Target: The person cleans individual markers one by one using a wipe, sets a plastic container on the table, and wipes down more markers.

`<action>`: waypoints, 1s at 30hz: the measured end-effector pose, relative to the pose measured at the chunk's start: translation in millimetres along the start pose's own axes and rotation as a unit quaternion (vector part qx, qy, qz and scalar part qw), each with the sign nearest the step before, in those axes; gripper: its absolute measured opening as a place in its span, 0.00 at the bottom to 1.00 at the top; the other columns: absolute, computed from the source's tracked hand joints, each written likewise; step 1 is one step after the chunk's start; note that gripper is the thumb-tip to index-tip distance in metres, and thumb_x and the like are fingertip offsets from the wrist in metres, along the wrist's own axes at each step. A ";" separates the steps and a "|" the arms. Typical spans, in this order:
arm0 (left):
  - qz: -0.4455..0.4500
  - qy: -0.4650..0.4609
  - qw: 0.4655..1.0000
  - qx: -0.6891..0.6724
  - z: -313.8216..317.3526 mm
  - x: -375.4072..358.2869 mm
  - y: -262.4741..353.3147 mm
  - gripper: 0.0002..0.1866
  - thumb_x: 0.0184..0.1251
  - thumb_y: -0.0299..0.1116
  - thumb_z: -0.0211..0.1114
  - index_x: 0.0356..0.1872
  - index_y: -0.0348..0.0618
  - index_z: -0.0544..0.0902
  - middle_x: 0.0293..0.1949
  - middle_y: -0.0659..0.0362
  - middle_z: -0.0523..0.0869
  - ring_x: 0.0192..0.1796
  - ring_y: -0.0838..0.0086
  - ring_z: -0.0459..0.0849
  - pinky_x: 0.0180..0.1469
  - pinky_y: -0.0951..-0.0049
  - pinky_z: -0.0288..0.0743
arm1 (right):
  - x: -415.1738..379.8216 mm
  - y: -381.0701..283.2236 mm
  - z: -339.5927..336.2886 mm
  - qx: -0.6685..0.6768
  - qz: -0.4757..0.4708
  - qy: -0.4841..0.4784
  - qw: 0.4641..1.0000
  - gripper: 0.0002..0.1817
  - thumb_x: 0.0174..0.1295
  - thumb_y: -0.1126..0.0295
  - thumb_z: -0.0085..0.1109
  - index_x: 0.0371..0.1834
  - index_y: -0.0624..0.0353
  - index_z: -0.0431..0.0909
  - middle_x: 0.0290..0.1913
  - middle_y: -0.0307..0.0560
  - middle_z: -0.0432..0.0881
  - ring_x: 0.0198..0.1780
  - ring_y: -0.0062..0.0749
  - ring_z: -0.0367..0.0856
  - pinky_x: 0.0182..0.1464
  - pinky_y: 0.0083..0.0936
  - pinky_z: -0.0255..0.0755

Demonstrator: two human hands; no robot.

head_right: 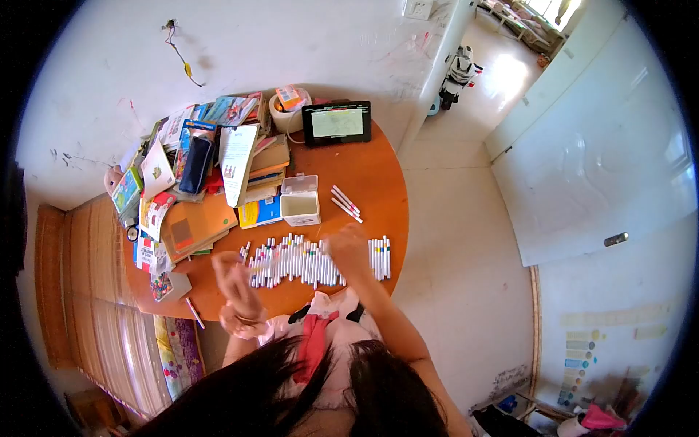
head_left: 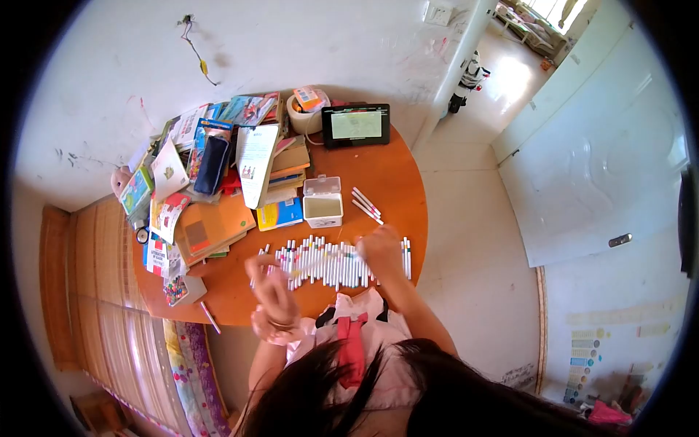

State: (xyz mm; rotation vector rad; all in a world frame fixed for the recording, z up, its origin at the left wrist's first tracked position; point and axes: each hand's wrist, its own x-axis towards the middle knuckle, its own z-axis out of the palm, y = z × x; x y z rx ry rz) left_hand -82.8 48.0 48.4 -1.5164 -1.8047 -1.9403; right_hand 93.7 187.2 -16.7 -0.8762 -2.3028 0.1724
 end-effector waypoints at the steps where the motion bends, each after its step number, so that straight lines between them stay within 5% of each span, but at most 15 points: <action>1: -0.031 0.033 0.999 0.024 -12.3 7.8 -5.5 0.15 0.74 0.30 0.50 0.26 0.32 0.70 0.36 0.55 0.70 0.38 0.69 0.69 0.38 0.72 0.63 | -6.0 21.6 1.4 -0.047 0.013 -0.001 0.999 0.13 0.57 0.66 0.60 0.17 0.56 0.77 0.21 0.48 0.78 0.30 0.42 0.79 0.51 0.40 0.70; 3: -0.059 0.073 0.994 0.053 -39.7 21.6 -25.4 0.14 0.75 0.30 0.50 0.27 0.32 0.69 0.36 0.55 0.70 0.38 0.68 0.69 0.38 0.72 0.63 | -29.6 52.0 -0.2 -0.035 0.073 -0.019 0.997 0.16 0.59 0.65 0.61 0.15 0.57 0.75 0.21 0.51 0.77 0.29 0.46 0.77 0.48 0.42 0.69; 5: -0.031 0.030 0.953 0.300 -69.4 21.8 -60.4 0.11 0.73 0.30 0.53 0.33 0.33 0.76 0.37 0.53 0.75 0.38 0.69 0.72 0.40 0.69 0.67 | -51.2 68.3 -5.4 -0.055 0.128 -0.092 0.986 0.08 0.54 0.66 0.65 0.24 0.58 0.82 0.23 0.50 0.79 0.31 0.46 0.78 0.46 0.42 0.69; 6: -0.035 0.031 0.951 0.306 -79.7 16.9 -79.4 0.11 0.73 0.30 0.53 0.33 0.33 0.76 0.37 0.53 0.75 0.38 0.69 0.72 0.40 0.69 0.67 | -62.0 72.7 -4.9 -0.050 0.124 -0.097 0.986 0.08 0.54 0.66 0.65 0.24 0.58 0.82 0.23 0.50 0.79 0.31 0.46 0.78 0.46 0.42 0.69; 8: -0.229 -0.014 0.961 0.157 -92.0 -1.9 -124.9 0.11 0.73 0.34 0.58 0.40 0.36 0.81 0.36 0.56 0.79 0.35 0.73 0.75 0.37 0.74 0.69 | -81.4 78.4 -1.9 -0.019 0.128 -0.041 0.991 0.19 0.59 0.63 0.62 0.14 0.61 0.74 0.19 0.54 0.75 0.27 0.51 0.74 0.39 0.44 0.67; 15: -0.285 -0.032 0.932 0.224 -115.2 -108.7 -237.4 0.09 0.70 0.33 0.63 0.44 0.39 0.84 0.32 0.60 0.81 0.32 0.78 0.74 0.37 0.77 0.72 | -117.9 77.5 10.8 0.028 0.182 -0.103 0.978 0.21 0.58 0.63 0.63 0.13 0.65 0.72 0.17 0.58 0.73 0.23 0.54 0.73 0.29 0.45 0.64; 18: -0.361 0.067 0.917 0.159 -117.2 -141.5 -269.6 0.10 0.69 0.33 0.64 0.44 0.39 0.85 0.31 0.61 0.81 0.32 0.80 0.75 0.37 0.77 0.72 | -119.6 74.3 12.1 0.033 0.169 -0.080 0.982 0.22 0.59 0.63 0.63 0.12 0.66 0.71 0.17 0.59 0.72 0.21 0.55 0.72 0.26 0.45 0.62; 21: -0.398 0.116 0.897 0.152 -120.8 -163.6 -294.4 0.10 0.69 0.34 0.65 0.45 0.41 0.86 0.30 0.61 0.82 0.31 0.80 0.75 0.36 0.77 0.72 | -122.1 75.6 18.0 0.070 0.214 -0.134 0.965 0.21 0.58 0.61 0.63 0.13 0.65 0.74 0.20 0.59 0.76 0.26 0.56 0.74 0.33 0.47 0.66; 23: -0.422 0.107 0.880 0.191 -121.9 -166.6 -296.1 0.11 0.68 0.35 0.66 0.46 0.42 0.86 0.30 0.61 0.83 0.31 0.81 0.75 0.36 0.78 0.72 | -121.2 75.3 19.0 0.087 0.173 -0.079 0.978 0.22 0.59 0.63 0.63 0.13 0.67 0.72 0.17 0.61 0.71 0.20 0.55 0.71 0.25 0.45 0.60; 27: -0.331 0.219 0.908 0.134 -122.4 -138.0 -289.9 0.09 0.67 0.35 0.66 0.42 0.43 0.86 0.31 0.59 0.83 0.31 0.74 0.78 0.35 0.72 0.75 | -122.3 79.0 17.2 0.116 0.201 -0.076 0.970 0.22 0.60 0.63 0.63 0.14 0.67 0.73 0.17 0.61 0.72 0.20 0.55 0.71 0.25 0.45 0.61; 30: -0.205 0.042 0.916 0.343 -132.1 -82.9 -251.3 0.09 0.68 0.35 0.63 0.41 0.41 0.84 0.34 0.55 0.83 0.35 0.65 0.80 0.38 0.65 0.76 | -123.3 80.8 11.6 0.125 0.231 -0.089 0.961 0.23 0.60 0.60 0.62 0.14 0.67 0.72 0.18 0.61 0.74 0.22 0.58 0.72 0.27 0.46 0.62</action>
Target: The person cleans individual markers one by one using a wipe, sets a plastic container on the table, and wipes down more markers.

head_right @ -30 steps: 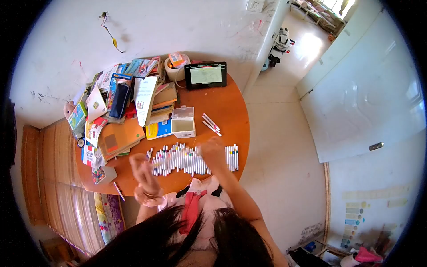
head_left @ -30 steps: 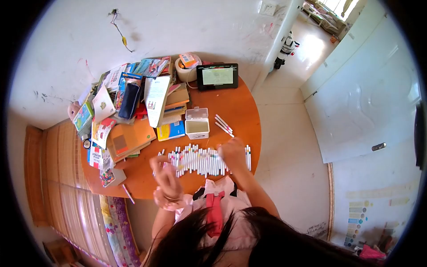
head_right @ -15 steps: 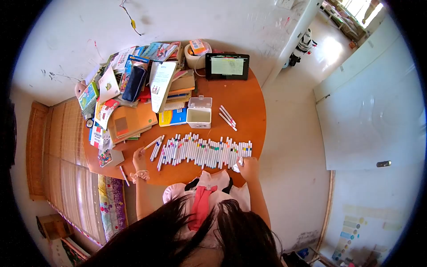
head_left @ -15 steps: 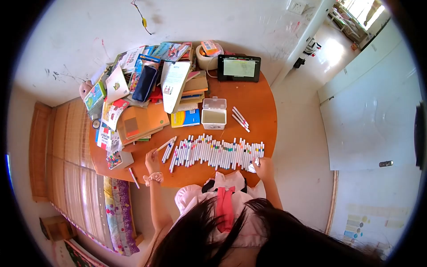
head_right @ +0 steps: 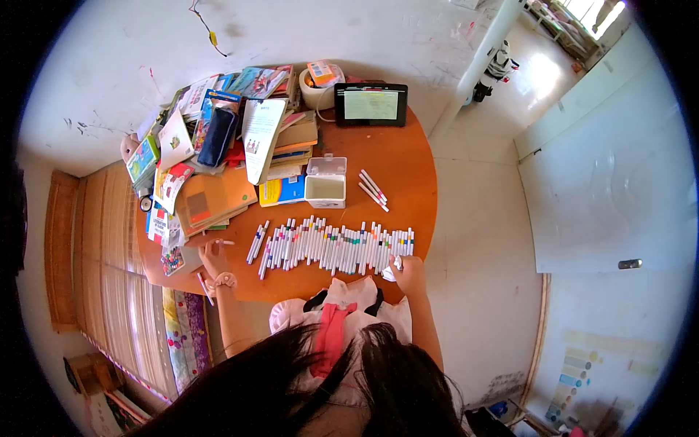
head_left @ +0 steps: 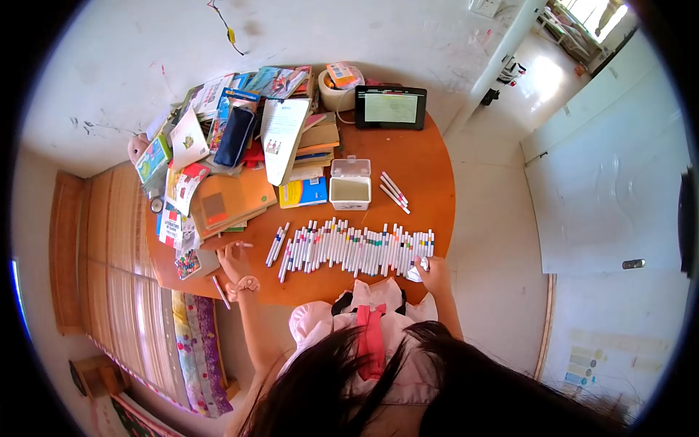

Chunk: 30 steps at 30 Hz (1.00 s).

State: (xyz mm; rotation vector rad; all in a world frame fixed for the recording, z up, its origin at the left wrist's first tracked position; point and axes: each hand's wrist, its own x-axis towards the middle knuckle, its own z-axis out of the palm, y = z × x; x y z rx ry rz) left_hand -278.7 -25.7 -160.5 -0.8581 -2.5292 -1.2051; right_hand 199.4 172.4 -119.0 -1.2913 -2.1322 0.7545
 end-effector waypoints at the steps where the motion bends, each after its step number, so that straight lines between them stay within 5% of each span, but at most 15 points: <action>1: 0.064 -0.024 0.995 0.073 -11.4 13.3 14.1 0.09 0.69 0.35 0.63 0.41 0.41 0.83 0.36 0.54 0.83 0.37 0.61 0.80 0.38 0.62 0.76 | -0.7 1.7 -1.2 -0.012 0.005 -0.015 1.000 0.24 0.60 0.60 0.62 0.13 0.66 0.72 0.18 0.61 0.74 0.23 0.57 0.73 0.27 0.46 0.63; 4: 0.193 -0.071 0.954 0.216 -11.6 32.3 18.2 0.10 0.69 0.35 0.61 0.41 0.40 0.82 0.38 0.51 0.84 0.39 0.55 0.82 0.40 0.58 0.77 | -0.3 0.2 -2.2 -0.041 0.002 -0.030 0.999 0.23 0.61 0.59 0.62 0.15 0.66 0.73 0.19 0.60 0.75 0.23 0.56 0.74 0.27 0.44 0.64; 6: 0.150 -0.214 0.947 0.186 29.4 30.0 -15.1 0.09 0.70 0.38 0.57 0.40 0.45 0.79 0.36 0.52 0.80 0.39 0.51 0.80 0.37 0.50 0.76 | 1.2 -3.0 -2.0 -0.059 -0.004 -0.027 0.998 0.23 0.61 0.58 0.63 0.16 0.66 0.75 0.19 0.60 0.75 0.23 0.55 0.74 0.26 0.42 0.64; 9: 0.127 -0.246 0.941 0.196 62.7 18.4 -17.0 0.10 0.71 0.40 0.55 0.42 0.45 0.76 0.39 0.51 0.82 0.41 0.51 0.81 0.38 0.52 0.77 | 10.9 -3.2 2.3 -0.056 0.051 -0.037 0.996 0.23 0.60 0.56 0.64 0.19 0.65 0.76 0.21 0.60 0.76 0.25 0.55 0.75 0.28 0.42 0.66; 14: 0.088 -0.291 0.950 0.076 102.0 7.6 -30.5 0.08 0.63 0.29 0.64 0.39 0.36 0.79 0.38 0.44 0.81 0.42 0.47 0.80 0.45 0.53 0.75 | 58.2 12.2 10.8 -0.045 0.024 0.019 0.999 0.17 0.61 0.56 0.64 0.31 0.61 0.77 0.28 0.56 0.80 0.31 0.53 0.79 0.32 0.41 0.70; 19: 0.070 -0.249 0.966 0.019 94.5 -1.7 -0.8 0.08 0.64 0.28 0.63 0.40 0.33 0.79 0.39 0.44 0.80 0.41 0.48 0.80 0.45 0.53 0.75 | 103.6 23.0 41.2 -0.033 0.067 -0.015 0.997 0.15 0.60 0.58 0.65 0.43 0.53 0.77 0.33 0.49 0.83 0.38 0.48 0.81 0.36 0.40 0.72; 21: -0.027 -0.239 0.970 -0.043 90.7 -4.3 3.8 0.09 0.65 0.28 0.63 0.42 0.33 0.78 0.42 0.43 0.79 0.42 0.47 0.79 0.45 0.54 0.75 | 117.1 28.5 59.2 -0.046 0.104 -0.007 0.994 0.16 0.59 0.58 0.65 0.45 0.54 0.77 0.36 0.49 0.85 0.39 0.47 0.83 0.39 0.39 0.75; 25: 0.057 -0.176 0.983 0.017 65.1 -3.9 39.5 0.08 0.67 0.28 0.59 0.42 0.34 0.77 0.44 0.44 0.78 0.41 0.46 0.78 0.44 0.56 0.74 | 134.5 47.1 86.9 -0.132 0.173 -0.034 0.976 0.16 0.58 0.57 0.66 0.44 0.52 0.79 0.33 0.47 0.85 0.38 0.44 0.85 0.39 0.39 0.76; 30: 0.124 -0.208 0.968 -0.064 42.0 -30.5 90.1 0.05 0.66 0.25 0.58 0.40 0.37 0.78 0.35 0.47 0.80 0.38 0.51 0.80 0.41 0.58 0.74 | 135.3 54.8 92.7 -0.138 0.184 -0.051 0.972 0.16 0.56 0.56 0.67 0.40 0.56 0.80 0.30 0.48 0.85 0.37 0.44 0.85 0.38 0.39 0.76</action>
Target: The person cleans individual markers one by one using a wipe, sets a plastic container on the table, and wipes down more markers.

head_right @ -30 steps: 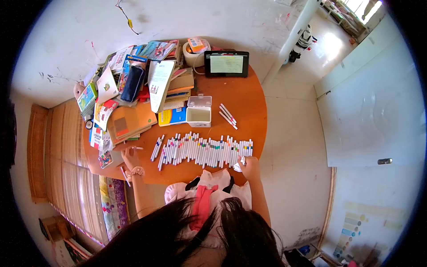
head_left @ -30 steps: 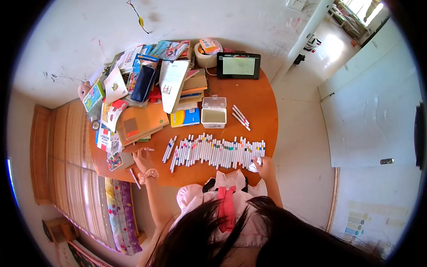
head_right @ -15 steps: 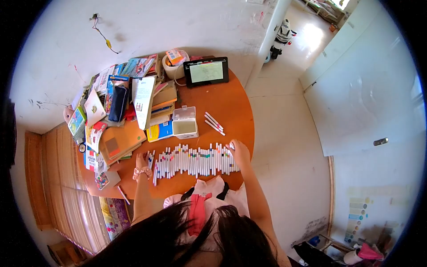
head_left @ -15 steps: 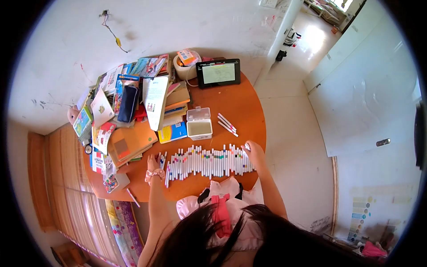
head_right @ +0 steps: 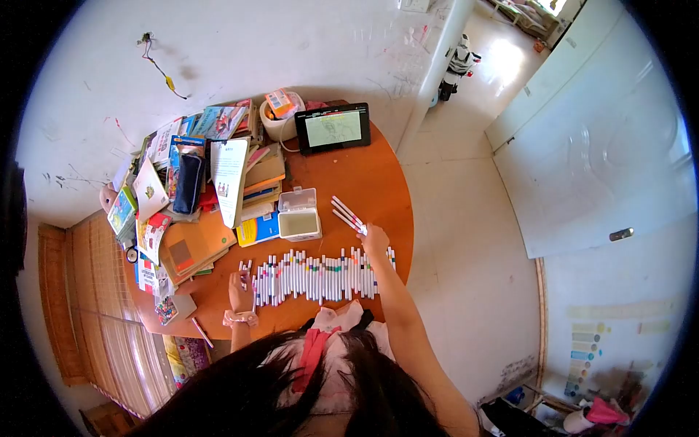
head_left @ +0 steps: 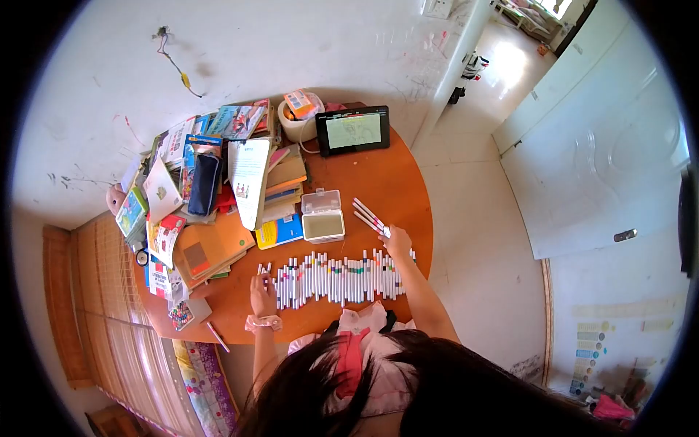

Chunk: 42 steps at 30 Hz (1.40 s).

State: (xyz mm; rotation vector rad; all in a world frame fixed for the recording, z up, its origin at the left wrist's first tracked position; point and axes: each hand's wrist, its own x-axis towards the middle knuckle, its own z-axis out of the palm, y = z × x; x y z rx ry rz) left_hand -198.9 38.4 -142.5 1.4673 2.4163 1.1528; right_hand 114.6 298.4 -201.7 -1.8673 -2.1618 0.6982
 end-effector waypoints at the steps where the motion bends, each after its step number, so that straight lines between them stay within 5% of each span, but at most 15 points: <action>1: -0.001 0.000 1.000 0.000 2.4 -3.0 14.5 0.05 0.66 0.25 0.58 0.40 0.37 0.78 0.35 0.47 0.80 0.38 0.51 0.80 0.41 0.58 0.74 | -1.3 -1.9 -3.0 0.015 0.004 -0.015 1.000 0.16 0.57 0.57 0.67 0.39 0.57 0.80 0.31 0.50 0.85 0.37 0.45 0.85 0.39 0.39 0.76; 7: -0.035 -0.079 0.996 -0.005 25.3 -15.1 32.0 0.06 0.63 0.23 0.60 0.41 0.39 0.78 0.38 0.49 0.80 0.33 0.57 0.82 0.36 0.59 0.76 | -17.0 -10.2 -21.0 0.013 -0.050 0.066 0.996 0.15 0.60 0.58 0.64 0.38 0.60 0.79 0.35 0.53 0.82 0.38 0.49 0.82 0.40 0.41 0.75; 8: 0.026 -0.068 0.997 0.012 28.0 -13.4 29.0 0.07 0.63 0.23 0.60 0.41 0.40 0.78 0.39 0.49 0.81 0.34 0.58 0.82 0.37 0.60 0.77 | -24.0 -14.1 -33.8 0.026 -0.068 0.109 0.991 0.14 0.62 0.60 0.63 0.38 0.61 0.78 0.36 0.52 0.81 0.37 0.50 0.81 0.40 0.41 0.75; 13: 0.029 -0.101 0.992 -0.069 9.2 2.7 109.1 0.09 0.62 0.23 0.62 0.44 0.40 0.80 0.42 0.50 0.81 0.41 0.56 0.82 0.40 0.64 0.79 | -81.7 -42.8 -117.1 0.064 -0.138 0.106 0.983 0.07 0.62 0.67 0.60 0.38 0.57 0.77 0.36 0.47 0.78 0.37 0.47 0.81 0.37 0.40 0.74; 16: 0.104 -0.062 0.990 -0.065 -13.1 14.7 174.0 0.13 0.61 0.25 0.64 0.47 0.39 0.80 0.45 0.51 0.80 0.46 0.58 0.80 0.49 0.60 0.74 | -114.9 -52.2 -148.3 0.020 -0.218 0.072 0.973 0.05 0.59 0.70 0.60 0.37 0.53 0.77 0.37 0.43 0.78 0.37 0.43 0.81 0.35 0.38 0.74; 18: 0.241 -0.090 0.966 0.008 -24.9 19.9 202.3 0.17 0.59 0.30 0.68 0.50 0.44 0.81 0.50 0.56 0.81 0.51 0.61 0.78 0.54 0.59 0.71 | -128.1 -59.8 -165.1 0.004 -0.260 0.058 0.964 0.06 0.57 0.71 0.61 0.37 0.52 0.76 0.37 0.42 0.77 0.37 0.42 0.81 0.35 0.37 0.74; 22: 0.353 -0.150 0.922 0.058 -29.6 12.6 227.3 0.14 0.59 0.35 0.67 0.47 0.48 0.83 0.47 0.63 0.83 0.49 0.71 0.80 0.46 0.66 0.73 | -140.9 -68.2 -185.2 0.086 -0.367 0.008 0.926 0.15 0.51 0.77 0.62 0.42 0.53 0.77 0.40 0.42 0.77 0.39 0.43 0.81 0.38 0.36 0.75; 28: 0.280 -0.204 0.933 -0.101 -14.4 4.6 226.2 0.11 0.58 0.33 0.70 0.40 0.42 0.82 0.32 0.57 0.84 0.34 0.62 0.82 0.37 0.65 0.75 | -142.1 -75.3 -189.9 0.201 -0.361 -0.044 0.910 0.14 0.53 0.77 0.66 0.43 0.53 0.79 0.39 0.46 0.77 0.38 0.44 0.79 0.39 0.31 0.74; 31: 0.237 -0.208 0.938 -0.146 -10.6 -1.4 223.0 0.09 0.62 0.29 0.68 0.40 0.37 0.81 0.31 0.54 0.84 0.30 0.64 0.83 0.32 0.66 0.75 | -145.9 -78.0 -181.2 0.302 -0.385 -0.019 0.872 0.13 0.66 0.63 0.60 0.49 0.55 0.75 0.37 0.45 0.78 0.36 0.36 0.79 0.38 0.27 0.72; 33: 0.155 -0.232 0.941 -0.190 -8.2 -8.5 222.2 0.09 0.63 0.28 0.67 0.41 0.36 0.81 0.31 0.54 0.84 0.31 0.68 0.84 0.32 0.68 0.76 | -148.8 -81.6 -169.5 0.507 -0.256 0.031 0.823 0.26 0.72 0.46 0.45 0.54 0.60 0.68 0.39 0.41 0.77 0.38 0.25 0.76 0.40 0.23 0.70; 34: 0.072 -0.254 0.936 -0.232 -9.6 -9.1 225.1 0.08 0.65 0.27 0.66 0.43 0.35 0.80 0.32 0.54 0.84 0.31 0.71 0.85 0.32 0.71 0.76 | -146.0 -82.9 -163.4 0.534 -0.215 -0.003 0.818 0.32 0.73 0.41 0.34 0.57 0.62 0.63 0.43 0.39 0.75 0.44 0.19 0.73 0.45 0.19 0.68; 35: 0.071 -0.254 0.936 -0.233 -12.4 -9.6 227.6 0.08 0.65 0.27 0.66 0.43 0.35 0.80 0.32 0.54 0.84 0.31 0.71 0.85 0.32 0.71 0.76 | -147.7 -80.5 -160.7 0.533 -0.215 -0.004 0.818 0.32 0.73 0.41 0.34 0.57 0.62 0.63 0.43 0.39 0.75 0.44 0.19 0.73 0.45 0.19 0.68; 37: 0.006 -0.269 0.920 -0.286 -20.8 -9.2 233.1 0.11 0.65 0.24 0.65 0.46 0.34 0.77 0.34 0.55 0.85 0.33 0.76 0.86 0.33 0.75 0.77 | -152.1 -79.8 -159.1 0.612 -0.114 -0.181 0.762 0.26 0.75 0.47 0.32 0.55 0.61 0.66 0.48 0.41 0.74 0.48 0.19 0.72 0.50 0.16 0.65; 38: 0.005 -0.270 0.920 -0.285 -19.4 -10.8 231.7 0.11 0.65 0.24 0.65 0.46 0.34 0.77 0.34 0.55 0.85 0.33 0.76 0.86 0.33 0.75 0.77 | -152.1 -77.6 -164.7 0.600 -0.041 -0.256 0.757 0.17 0.73 0.61 0.41 0.55 0.62 0.67 0.49 0.42 0.74 0.50 0.20 0.72 0.53 0.18 0.66; 42: 0.013 -0.226 0.918 -0.326 -11.5 -14.2 226.9 0.17 0.64 0.21 0.65 0.52 0.35 0.72 0.37 0.55 0.85 0.37 0.73 0.88 0.38 0.75 0.80 | -164.9 -101.7 -161.2 0.590 -0.114 -0.177 0.779 0.16 0.63 0.80 0.57 0.54 0.65 0.72 0.47 0.38 0.78 0.51 0.21 0.77 0.54 0.21 0.72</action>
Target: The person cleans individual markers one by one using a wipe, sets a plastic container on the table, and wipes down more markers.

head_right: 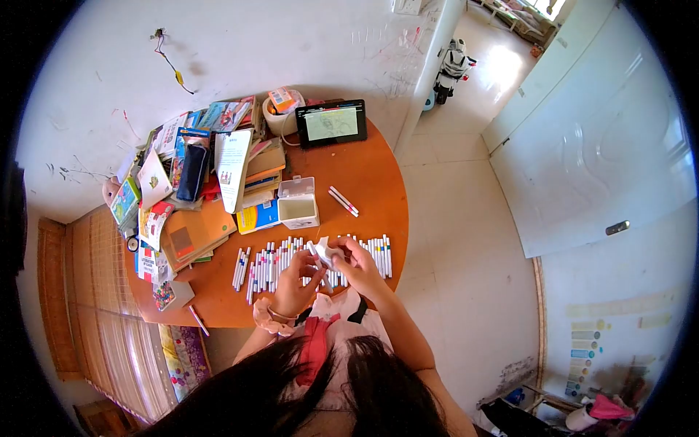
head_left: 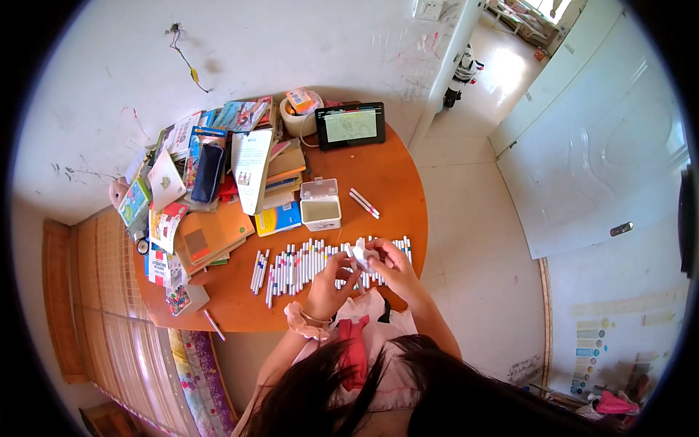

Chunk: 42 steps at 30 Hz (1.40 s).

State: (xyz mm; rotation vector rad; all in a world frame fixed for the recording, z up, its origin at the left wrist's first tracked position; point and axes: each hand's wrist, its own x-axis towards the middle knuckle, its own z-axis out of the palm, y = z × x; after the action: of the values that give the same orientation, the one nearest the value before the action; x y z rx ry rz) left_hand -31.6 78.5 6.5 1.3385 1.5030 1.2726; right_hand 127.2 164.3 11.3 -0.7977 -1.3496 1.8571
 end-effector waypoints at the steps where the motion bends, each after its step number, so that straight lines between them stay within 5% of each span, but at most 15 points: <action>1: -0.003 -0.005 1.000 -0.006 -0.1 -0.2 -0.5 0.19 0.63 0.20 0.65 0.54 0.36 0.70 0.38 0.55 0.85 0.38 0.73 0.88 0.39 0.75 0.80 | 1.2 2.6 -0.4 0.000 0.000 0.000 1.000 0.16 0.63 0.80 0.57 0.54 0.65 0.72 0.47 0.38 0.78 0.51 0.21 0.77 0.54 0.21 0.72; 5: -0.026 -0.011 0.999 -0.014 0.8 -1.2 1.9 0.21 0.63 0.19 0.65 0.56 0.37 0.69 0.38 0.56 0.84 0.39 0.73 0.87 0.41 0.75 0.80 | 4.6 -2.2 0.0 -0.167 -0.172 0.120 0.963 0.10 0.55 0.76 0.69 0.39 0.65 0.81 0.39 0.44 0.83 0.38 0.25 0.81 0.43 0.22 0.76; 7: 0.016 0.041 0.996 -0.079 4.7 1.0 7.0 0.19 0.62 0.23 0.67 0.51 0.36 0.71 0.33 0.55 0.87 0.33 0.73 0.87 0.36 0.74 0.79 | -1.4 -16.9 -4.7 -0.210 -0.123 -0.019 0.970 0.11 0.54 0.75 0.71 0.39 0.64 0.81 0.37 0.42 0.83 0.38 0.23 0.80 0.40 0.20 0.74; 13: 0.007 -0.010 1.000 0.009 -12.2 -1.1 8.8 0.17 0.60 0.21 0.69 0.47 0.39 0.71 0.35 0.57 0.85 0.37 0.76 0.86 0.39 0.77 0.79 | -4.3 -12.3 -3.7 -0.195 -0.110 0.020 0.974 0.17 0.48 0.71 0.77 0.41 0.61 0.81 0.31 0.37 0.77 0.34 0.17 0.74 0.38 0.16 0.69; 18: 0.027 0.049 0.998 -0.002 -20.3 1.4 9.6 0.17 0.59 0.25 0.71 0.46 0.38 0.74 0.35 0.57 0.85 0.34 0.77 0.85 0.35 0.77 0.78 | -9.9 -27.0 -6.0 -0.103 -0.019 -0.035 0.994 0.19 0.48 0.67 0.78 0.40 0.62 0.81 0.29 0.33 0.74 0.32 0.15 0.68 0.34 0.16 0.65; 20: 0.034 0.057 0.998 -0.006 -21.0 1.5 5.9 0.18 0.59 0.25 0.71 0.46 0.37 0.73 0.34 0.57 0.85 0.33 0.77 0.84 0.35 0.77 0.77 | -11.1 -31.5 -5.5 -0.115 0.075 -0.093 0.986 0.21 0.51 0.63 0.77 0.43 0.62 0.80 0.30 0.32 0.74 0.33 0.14 0.69 0.35 0.16 0.65; 24: 0.079 0.106 0.990 0.044 -29.2 2.8 8.7 0.18 0.59 0.26 0.71 0.48 0.38 0.75 0.32 0.58 0.84 0.29 0.79 0.81 0.30 0.79 0.74 | -4.9 -1.2 -25.5 -0.266 0.101 -0.140 0.948 0.23 0.55 0.60 0.74 0.49 0.61 0.79 0.35 0.35 0.77 0.39 0.14 0.73 0.40 0.17 0.69; 26: 0.067 0.036 0.996 0.049 -33.2 1.4 8.5 0.17 0.59 0.27 0.71 0.48 0.38 0.76 0.31 0.58 0.83 0.27 0.80 0.79 0.28 0.79 0.72 | -8.0 -6.0 -7.7 -0.055 0.048 -0.064 0.995 0.22 0.61 0.59 0.69 0.53 0.61 0.77 0.42 0.39 0.80 0.46 0.17 0.75 0.47 0.18 0.71; 28: 0.022 -0.059 0.996 0.063 -33.8 1.1 14.4 0.17 0.59 0.27 0.72 0.48 0.39 0.77 0.32 0.61 0.83 0.27 0.84 0.77 0.27 0.83 0.68 | -9.3 -12.5 4.1 -0.022 0.082 -0.077 0.993 0.20 0.63 0.60 0.66 0.53 0.61 0.77 0.45 0.39 0.80 0.46 0.18 0.76 0.48 0.19 0.72; 33: 0.042 -0.055 0.997 0.043 -38.2 1.5 15.2 0.19 0.58 0.28 0.74 0.49 0.39 0.77 0.32 0.61 0.83 0.23 0.84 0.75 0.25 0.82 0.67 | -1.1 -6.1 -12.2 -0.007 0.143 -0.068 0.987 0.18 0.66 0.65 0.61 0.56 0.60 0.77 0.49 0.39 0.81 0.50 0.21 0.77 0.51 0.21 0.72; 38: 0.058 -0.111 0.992 0.032 -40.4 -0.8 9.6 0.18 0.55 0.27 0.75 0.46 0.40 0.79 0.35 0.62 0.84 0.27 0.84 0.77 0.26 0.82 0.68 | -6.0 -16.8 0.3 0.013 0.111 -0.022 0.993 0.22 0.54 0.74 0.71 0.53 0.59 0.80 0.47 0.39 0.83 0.48 0.24 0.80 0.52 0.22 0.72; 42: 0.083 -0.107 0.990 0.030 -41.7 -1.5 6.8 0.18 0.54 0.26 0.75 0.47 0.42 0.80 0.38 0.62 0.84 0.30 0.83 0.77 0.27 0.81 0.69 | -6.0 0.2 -19.0 0.017 0.185 -0.146 0.972 0.27 0.46 0.77 0.75 0.53 0.60 0.80 0.49 0.40 0.82 0.50 0.25 0.79 0.53 0.23 0.71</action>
State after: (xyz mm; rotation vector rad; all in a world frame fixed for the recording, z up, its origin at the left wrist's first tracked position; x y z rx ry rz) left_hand -69.4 68.7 22.6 1.6123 1.3125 1.1494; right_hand 145.8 169.4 6.4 -0.8261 -1.4128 2.3592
